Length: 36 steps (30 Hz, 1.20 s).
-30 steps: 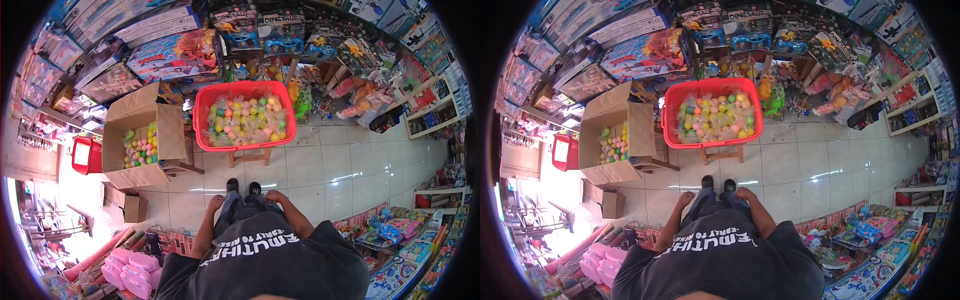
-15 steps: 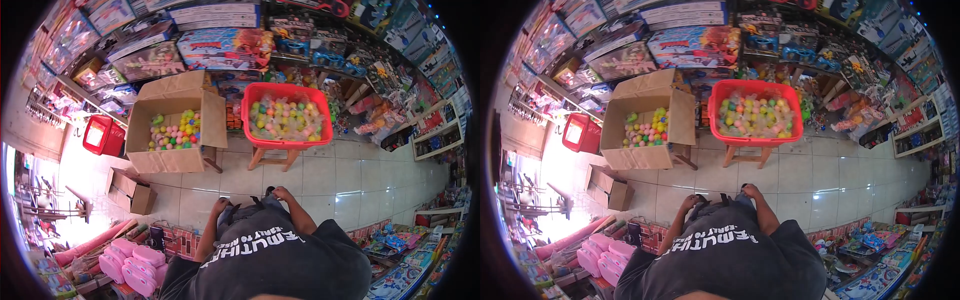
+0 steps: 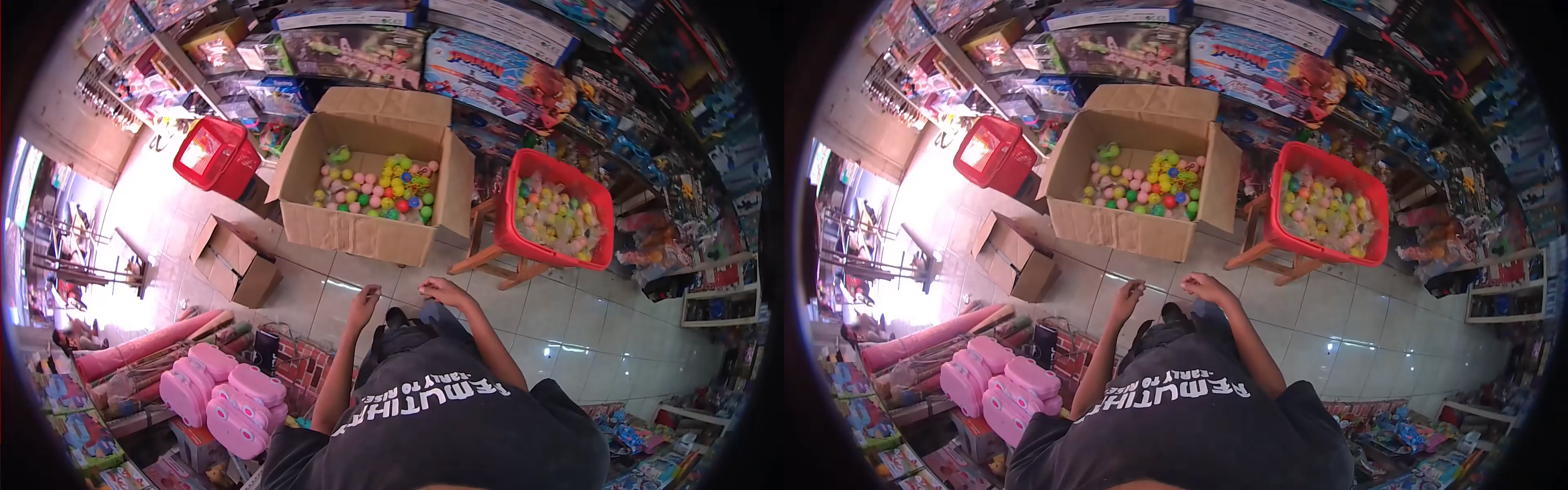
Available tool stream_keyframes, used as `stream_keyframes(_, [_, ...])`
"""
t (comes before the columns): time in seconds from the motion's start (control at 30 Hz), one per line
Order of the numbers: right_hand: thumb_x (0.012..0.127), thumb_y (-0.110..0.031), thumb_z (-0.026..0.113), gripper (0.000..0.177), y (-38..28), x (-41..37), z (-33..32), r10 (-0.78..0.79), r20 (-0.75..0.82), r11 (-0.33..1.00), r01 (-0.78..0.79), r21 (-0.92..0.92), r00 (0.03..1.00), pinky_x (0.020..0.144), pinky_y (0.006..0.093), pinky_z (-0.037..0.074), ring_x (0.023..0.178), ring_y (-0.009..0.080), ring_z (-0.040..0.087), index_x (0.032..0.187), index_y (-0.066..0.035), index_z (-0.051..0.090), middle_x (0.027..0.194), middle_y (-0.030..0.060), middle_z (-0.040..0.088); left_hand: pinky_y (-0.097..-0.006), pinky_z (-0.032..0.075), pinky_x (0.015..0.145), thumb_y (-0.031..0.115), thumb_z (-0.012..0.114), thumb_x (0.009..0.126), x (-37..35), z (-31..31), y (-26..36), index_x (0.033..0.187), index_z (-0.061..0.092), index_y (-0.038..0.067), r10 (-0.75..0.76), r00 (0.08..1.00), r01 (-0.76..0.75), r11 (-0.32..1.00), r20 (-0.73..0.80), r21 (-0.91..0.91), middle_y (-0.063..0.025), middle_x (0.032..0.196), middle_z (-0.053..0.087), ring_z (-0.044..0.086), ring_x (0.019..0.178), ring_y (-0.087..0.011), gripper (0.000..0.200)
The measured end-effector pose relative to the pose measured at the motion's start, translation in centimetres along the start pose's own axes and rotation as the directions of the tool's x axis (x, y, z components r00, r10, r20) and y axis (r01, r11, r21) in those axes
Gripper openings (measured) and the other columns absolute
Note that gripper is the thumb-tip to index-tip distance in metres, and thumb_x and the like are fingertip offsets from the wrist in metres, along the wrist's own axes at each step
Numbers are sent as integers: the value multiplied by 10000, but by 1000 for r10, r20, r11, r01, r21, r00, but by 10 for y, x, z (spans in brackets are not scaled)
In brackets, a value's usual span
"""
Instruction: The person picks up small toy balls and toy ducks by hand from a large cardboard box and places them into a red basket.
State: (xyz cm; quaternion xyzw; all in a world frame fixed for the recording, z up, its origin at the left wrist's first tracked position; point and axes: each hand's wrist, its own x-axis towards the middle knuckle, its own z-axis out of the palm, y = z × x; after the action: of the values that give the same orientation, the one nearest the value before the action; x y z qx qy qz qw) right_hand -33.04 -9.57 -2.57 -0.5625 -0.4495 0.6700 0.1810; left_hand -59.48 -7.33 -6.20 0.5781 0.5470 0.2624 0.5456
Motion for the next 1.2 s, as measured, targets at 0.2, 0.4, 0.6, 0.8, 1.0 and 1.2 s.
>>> stream_keyframes(0.2, [893, -255, 491, 234, -125, -11, -11, -191, 39, 972, 184, 148, 981, 707, 242, 431, 846, 92, 549, 1020, -64, 539, 919, 16, 587, -280, 457, 733, 93, 510, 862, 30, -30, 112, 1003, 560, -6, 154, 978, -179, 965, -140, -192, -112, 867, 629, 608, 799, -170, 180])
stream_keyframes(0.4, [892, -198, 499, 190, -194, 38, -41, -354, -86, 912, 364, 190, 931, 651, 210, 421, 752, 69, 522, 972, -29, 533, 859, 6, 565, -292, 447, 751, 61, 501, 852, 83, -72, 183, 1011, 551, -7, 360, 909, -355, 933, -211, 63, -137, 868, 619, 602, 842, -231, 181])
stream_keyframes(0.6, [762, -210, 605, 297, -158, 152, -83, -136, -189, 856, 19, -516, 972, 760, 374, 461, 921, 293, 580, 1012, -61, 543, 975, 163, 597, -359, 452, 729, 152, 534, 828, 173, -94, 188, 1034, 532, 26, 352, 929, -370, 872, 116, 320, -169, 936, 595, 578, 876, -314, 241])
stream_keyframes(0.8, [666, -191, 653, 437, -162, 195, -80, 179, -67, 560, -157, -814, 982, 758, 396, 487, 938, 300, 588, 1065, -55, 536, 1059, 175, 581, -393, 449, 743, 256, 553, 800, 241, -86, 142, 1095, 501, 43, 40, 877, -327, 779, 478, 535, -185, 950, 594, 575, 881, -323, 367])
stream_keyframes(1.0, [661, -181, 651, 419, -123, 220, -59, 119, -73, 568, -128, -813, 990, 749, 400, 486, 934, 310, 586, 1028, -26, 522, 1012, 183, 586, -397, 449, 780, 267, 572, 786, 261, -78, 135, 1097, 507, 44, -176, 819, -232, 769, 546, 595, -180, 991, 592, 578, 902, -324, 389])
stream_keyframes(1.2, [680, -120, 597, 393, -92, 248, -79, 97, 166, 620, 71, -781, 981, 645, 386, 483, 796, 307, 608, 1044, -5, 506, 952, 198, 588, -376, 435, 829, 281, 622, 740, 258, -76, 131, 1131, 501, 46, -259, 774, -162, 802, 578, 576, -183, 1051, 575, 555, 974, -317, 472])
